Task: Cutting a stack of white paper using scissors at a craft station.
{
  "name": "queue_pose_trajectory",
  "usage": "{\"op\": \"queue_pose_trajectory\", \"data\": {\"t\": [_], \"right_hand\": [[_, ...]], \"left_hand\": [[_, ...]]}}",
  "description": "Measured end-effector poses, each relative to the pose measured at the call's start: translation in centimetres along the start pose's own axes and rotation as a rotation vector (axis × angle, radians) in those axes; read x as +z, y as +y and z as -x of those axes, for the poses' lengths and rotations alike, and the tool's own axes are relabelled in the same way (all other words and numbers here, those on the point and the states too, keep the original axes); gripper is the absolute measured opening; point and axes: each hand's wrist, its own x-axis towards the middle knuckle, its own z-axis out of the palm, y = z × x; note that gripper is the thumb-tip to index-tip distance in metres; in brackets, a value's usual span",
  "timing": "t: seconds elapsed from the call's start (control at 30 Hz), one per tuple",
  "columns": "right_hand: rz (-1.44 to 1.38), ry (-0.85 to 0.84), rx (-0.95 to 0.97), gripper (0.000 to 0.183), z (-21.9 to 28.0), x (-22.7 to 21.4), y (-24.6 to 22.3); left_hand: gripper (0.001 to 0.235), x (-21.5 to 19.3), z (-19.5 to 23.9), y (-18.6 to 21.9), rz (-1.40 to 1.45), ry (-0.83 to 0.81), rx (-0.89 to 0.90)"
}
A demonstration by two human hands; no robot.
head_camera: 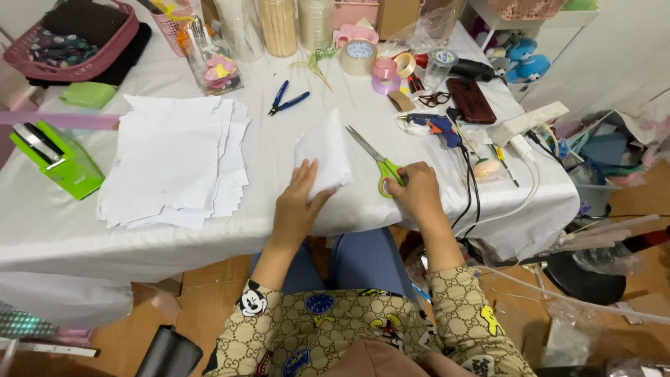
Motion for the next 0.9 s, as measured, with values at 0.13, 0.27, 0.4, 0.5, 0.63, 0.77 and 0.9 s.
{"op": "queue_pose_trajectory", "data": {"t": [0.13, 0.27, 0.4, 0.5, 0.63, 0.77, 0.9], "right_hand": [[-0.009, -0.028, -0.001, 0.041, 1.3, -1.7, -1.2], [-0.138, -0.070, 0.080, 0.039, 2.9, -3.2, -1.4], [-0.378, 0.075, 0.107, 0.026, 3.9, -0.4, 4.3], [-0.727, 0.083, 0.203, 0.021, 6.7, -2.9, 1.6], [-0.869, 0.003, 0.241, 0.018, 9.8, -1.9, 0.9], [-1.076, -0.214, 0.286, 0.026, 11.7, -3.4, -2.8], [-1.151, -0.311, 0.267, 0.026, 12.3, -2.8, -3.6]], "left_hand": [[0.057, 0.6, 0.6, -1.8, 0.370, 0.160, -0.233], [0.073, -2.3, 1.2, 5.1, 0.936, 0.179, -0.569], [0.085, -2.5, 1.5, 5.9, 1.107, 0.176, -0.740], [0.081, -2.3, 2.5, 5.8, 1.081, 0.156, -0.832], [0.082, -1.6, 4.0, 6.0, 1.069, 0.110, -0.842], [0.070, 1.7, 6.2, 1.6, 0.927, 0.134, -0.651], [0.056, 0.4, 6.0, 0.2, 0.351, 0.190, 0.084]]}}
